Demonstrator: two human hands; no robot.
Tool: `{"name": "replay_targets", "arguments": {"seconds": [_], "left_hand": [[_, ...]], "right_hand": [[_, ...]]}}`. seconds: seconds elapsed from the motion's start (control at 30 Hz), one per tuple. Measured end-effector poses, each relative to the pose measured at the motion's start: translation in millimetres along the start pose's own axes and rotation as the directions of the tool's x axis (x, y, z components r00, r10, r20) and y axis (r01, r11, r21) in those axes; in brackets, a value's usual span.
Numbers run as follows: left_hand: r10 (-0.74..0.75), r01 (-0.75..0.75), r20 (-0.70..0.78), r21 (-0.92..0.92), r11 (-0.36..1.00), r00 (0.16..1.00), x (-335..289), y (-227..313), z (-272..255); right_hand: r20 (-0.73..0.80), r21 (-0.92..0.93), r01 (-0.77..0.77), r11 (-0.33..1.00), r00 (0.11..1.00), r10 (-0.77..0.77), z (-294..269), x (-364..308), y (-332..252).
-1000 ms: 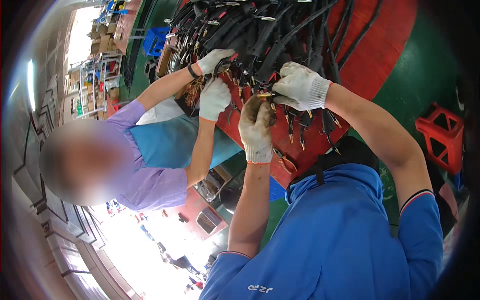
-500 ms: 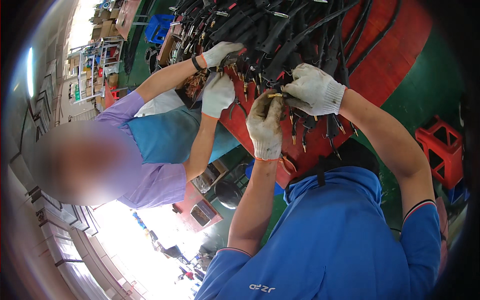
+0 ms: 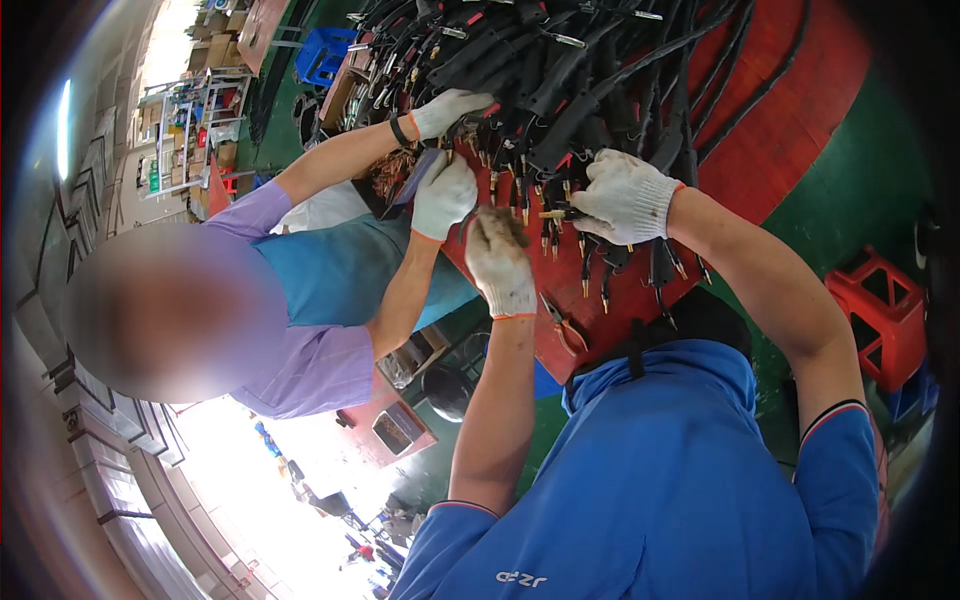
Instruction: Assembling components and cables for welding torches at a production bench.
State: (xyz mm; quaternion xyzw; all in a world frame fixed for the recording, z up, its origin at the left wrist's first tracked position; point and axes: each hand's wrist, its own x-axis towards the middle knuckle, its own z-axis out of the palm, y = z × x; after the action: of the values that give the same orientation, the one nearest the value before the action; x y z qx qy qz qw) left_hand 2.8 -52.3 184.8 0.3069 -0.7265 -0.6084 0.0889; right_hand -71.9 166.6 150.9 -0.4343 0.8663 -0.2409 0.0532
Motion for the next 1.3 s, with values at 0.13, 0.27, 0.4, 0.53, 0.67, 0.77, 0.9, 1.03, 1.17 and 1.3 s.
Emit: {"name": "replay_targets", "arguments": {"seconds": [0.13,0.27,0.4,0.53,0.67,0.77,0.9,1.03,1.17,1.3], "left_hand": [[-0.04,-0.072,0.343,0.308,0.949,0.938,4.9,-28.2,-1.5],[-0.071,-0.007,0.388,0.197,0.98,0.919,0.5,-50.3,7.2],[0.219,-0.371,0.38,0.391,0.842,0.899,-5.4,-65.0,4.4],[-0.307,0.312,0.058,-0.114,0.943,0.95,16.2,-71.3,-33.8],[-0.344,0.328,0.089,0.157,0.932,0.935,-4.6,-36.2,-31.8],[-0.195,0.148,0.309,0.169,0.975,0.931,-16.5,-40.9,-12.5],[-0.079,-0.119,0.393,0.454,0.883,0.916,-2.3,-86.9,1.5],[0.023,0.268,0.424,-0.612,0.744,0.905,36.3,-160.9,-61.9],[-0.222,0.215,0.175,0.06,0.975,0.959,-7.5,-133.1,-80.3],[-0.336,0.334,0.183,0.043,0.942,0.924,-51.4,-139.9,-100.1]], "right_hand": [[0.068,-0.043,0.031,0.999,0.997,-0.029,8.0,-1.9,0.4],[0.151,-0.058,0.038,0.998,0.988,-0.029,4.6,-0.6,-2.8],[0.124,-0.048,0.036,0.998,0.992,-0.03,5.8,-1.1,-5.4],[0.145,-0.032,0.048,0.998,0.989,-0.043,7.3,-4.2,-2.2],[0.143,-0.064,0.069,0.996,0.988,-0.059,16.3,-14.3,3.3],[0.208,-0.08,0.055,0.995,0.978,-0.037,13.5,-9.7,1.3],[0.265,-0.079,0.056,0.995,0.964,-0.033,9.6,-3.4,-1.9],[0.26,-0.096,0.05,0.994,0.965,-0.024,10.8,-1.7,-5.3],[0.28,-0.122,0.016,0.992,0.96,0.019,24.8,-9.8,4.0],[0.219,-0.23,0.063,0.971,0.976,-0.011,21.8,-11.2,3.0]]}}
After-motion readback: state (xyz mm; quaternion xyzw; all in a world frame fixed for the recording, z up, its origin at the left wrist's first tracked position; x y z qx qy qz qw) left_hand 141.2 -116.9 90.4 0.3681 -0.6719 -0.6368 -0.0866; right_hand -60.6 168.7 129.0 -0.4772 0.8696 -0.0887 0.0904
